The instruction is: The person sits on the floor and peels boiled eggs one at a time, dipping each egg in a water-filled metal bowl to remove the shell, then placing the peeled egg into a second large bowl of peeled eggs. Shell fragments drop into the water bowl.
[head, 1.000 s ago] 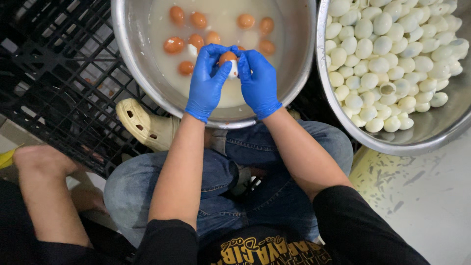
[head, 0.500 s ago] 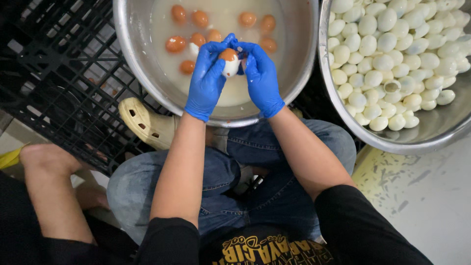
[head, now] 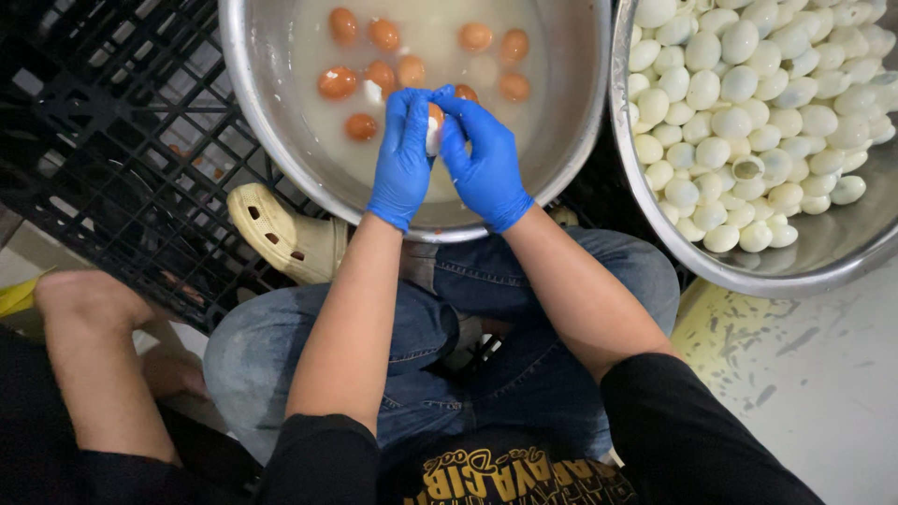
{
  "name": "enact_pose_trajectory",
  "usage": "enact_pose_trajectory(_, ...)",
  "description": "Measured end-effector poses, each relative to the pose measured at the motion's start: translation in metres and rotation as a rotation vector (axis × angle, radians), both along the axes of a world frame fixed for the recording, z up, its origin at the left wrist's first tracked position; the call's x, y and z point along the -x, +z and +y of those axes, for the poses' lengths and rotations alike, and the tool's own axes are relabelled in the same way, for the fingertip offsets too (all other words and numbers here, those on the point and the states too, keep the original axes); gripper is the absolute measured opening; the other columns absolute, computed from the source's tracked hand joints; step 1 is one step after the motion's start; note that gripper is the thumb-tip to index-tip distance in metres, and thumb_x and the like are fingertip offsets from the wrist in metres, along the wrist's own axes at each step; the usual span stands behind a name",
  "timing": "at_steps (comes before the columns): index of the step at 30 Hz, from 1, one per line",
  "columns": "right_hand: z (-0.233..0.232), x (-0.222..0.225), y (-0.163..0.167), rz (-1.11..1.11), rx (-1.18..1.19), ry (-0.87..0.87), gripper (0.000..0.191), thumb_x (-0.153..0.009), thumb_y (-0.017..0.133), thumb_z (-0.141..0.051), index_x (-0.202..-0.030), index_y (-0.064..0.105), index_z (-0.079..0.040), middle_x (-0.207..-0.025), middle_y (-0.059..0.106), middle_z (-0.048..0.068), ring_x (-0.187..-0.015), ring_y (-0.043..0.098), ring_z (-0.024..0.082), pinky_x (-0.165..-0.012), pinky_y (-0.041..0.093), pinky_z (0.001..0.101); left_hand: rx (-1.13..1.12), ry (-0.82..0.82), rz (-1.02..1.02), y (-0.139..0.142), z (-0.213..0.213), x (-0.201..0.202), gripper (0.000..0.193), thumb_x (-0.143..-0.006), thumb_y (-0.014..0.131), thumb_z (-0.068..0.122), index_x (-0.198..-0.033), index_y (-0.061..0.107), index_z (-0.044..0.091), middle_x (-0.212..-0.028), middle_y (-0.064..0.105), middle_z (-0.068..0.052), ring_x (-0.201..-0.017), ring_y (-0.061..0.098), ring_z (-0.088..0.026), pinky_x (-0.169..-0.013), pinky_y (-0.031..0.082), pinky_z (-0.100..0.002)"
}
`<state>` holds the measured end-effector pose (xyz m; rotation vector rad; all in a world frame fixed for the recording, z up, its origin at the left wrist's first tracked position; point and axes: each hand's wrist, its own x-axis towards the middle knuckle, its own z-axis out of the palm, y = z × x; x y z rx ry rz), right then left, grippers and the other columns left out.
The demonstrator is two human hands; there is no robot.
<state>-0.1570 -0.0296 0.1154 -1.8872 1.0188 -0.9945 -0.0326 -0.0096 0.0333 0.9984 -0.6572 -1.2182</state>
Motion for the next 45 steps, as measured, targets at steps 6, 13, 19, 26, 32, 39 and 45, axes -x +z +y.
enact_pose_trajectory(6, -0.004, -0.001, 0.000, 0.189, 0.100, 0.003, 0.027, -0.107, 0.062, -0.015, -0.132, 0.066, -0.007, -0.107, 0.071, 0.015, -0.084, 0.070, 0.024, -0.079, 0.057, 0.0336, -0.094, -0.011, -0.619, 0.008, 0.004, -0.011, 0.036, -0.115, 0.041, 0.039, -0.110, 0.054, 0.005, -0.096, 0.062, -0.017, -0.089, 0.064, -0.033, -0.084, 0.052, -0.042)
enact_pose_trajectory(13, -0.005, 0.002, 0.003, 0.305, -0.004, 0.053, 0.036, -0.099, 0.065, -0.018, -0.133, 0.065, -0.006, -0.096, 0.070, 0.017, -0.077, 0.071, 0.030, -0.077, 0.058, 0.0385, -0.058, 0.074, -0.674, 0.031, 0.007, -0.010, 0.037, -0.111, 0.042, 0.038, -0.109, 0.056, 0.004, -0.097, 0.067, -0.024, -0.092, 0.066, -0.043, -0.080, 0.052, -0.046)
enact_pose_trajectory(19, -0.008, 0.001, 0.002, 0.348, 0.165, 0.068, 0.034, -0.098, 0.065, -0.009, -0.132, 0.067, -0.007, -0.107, 0.072, 0.017, -0.094, 0.071, 0.035, -0.084, 0.056, 0.0421, -0.200, 0.016, -0.821, 0.037, 0.004, -0.012, 0.041, -0.110, 0.046, 0.039, -0.098, 0.061, 0.003, -0.090, 0.066, -0.026, -0.089, 0.065, -0.045, -0.076, 0.050, -0.050)
enact_pose_trajectory(26, -0.009, 0.005, -0.019, 0.140, -0.022, -0.026, 0.027, -0.097, 0.062, 0.003, -0.122, 0.069, -0.005, -0.101, 0.068, 0.016, -0.091, 0.068, 0.029, -0.084, 0.056, 0.0349, -0.055, 0.058, -0.626, 0.025, 0.005, -0.010, 0.042, -0.111, 0.044, 0.036, -0.110, 0.067, 0.001, -0.102, 0.073, -0.021, -0.096, 0.073, -0.035, -0.086, 0.055, -0.042)
enact_pose_trajectory(32, -0.023, 0.006, -0.013, -0.087, -0.095, 0.053, 0.035, -0.094, 0.050, 0.006, -0.123, 0.068, -0.004, -0.108, 0.063, 0.012, -0.095, 0.063, 0.018, -0.089, 0.054, 0.0318, 0.036, 0.149, -0.556, 0.008, 0.001, -0.008, 0.046, -0.114, 0.043, 0.035, -0.121, 0.062, -0.006, -0.114, 0.071, -0.021, -0.105, 0.069, -0.025, -0.093, 0.053, -0.038)
enact_pose_trajectory(39, -0.012, 0.005, 0.000, 0.345, 0.011, 0.022, 0.015, -0.104, 0.062, -0.018, -0.107, 0.061, -0.004, -0.088, 0.063, 0.020, -0.080, 0.063, 0.038, -0.071, 0.051, 0.0428, -0.115, 0.015, -0.581, 0.014, 0.004, -0.011, 0.049, -0.111, 0.042, 0.038, -0.102, 0.069, -0.002, -0.089, 0.072, -0.020, -0.084, 0.068, -0.032, -0.080, 0.055, -0.041)
enact_pose_trajectory(45, -0.013, 0.005, 0.004, 0.217, 0.016, 0.058, 0.014, -0.108, 0.055, -0.017, -0.108, 0.062, -0.005, -0.090, 0.065, 0.021, -0.082, 0.066, 0.040, -0.073, 0.053, 0.0433, -0.098, 0.073, -0.700, 0.029, 0.003, -0.013, 0.045, -0.110, 0.044, 0.038, -0.098, 0.068, 0.001, -0.089, 0.071, -0.023, -0.084, 0.071, -0.040, -0.075, 0.054, -0.044)
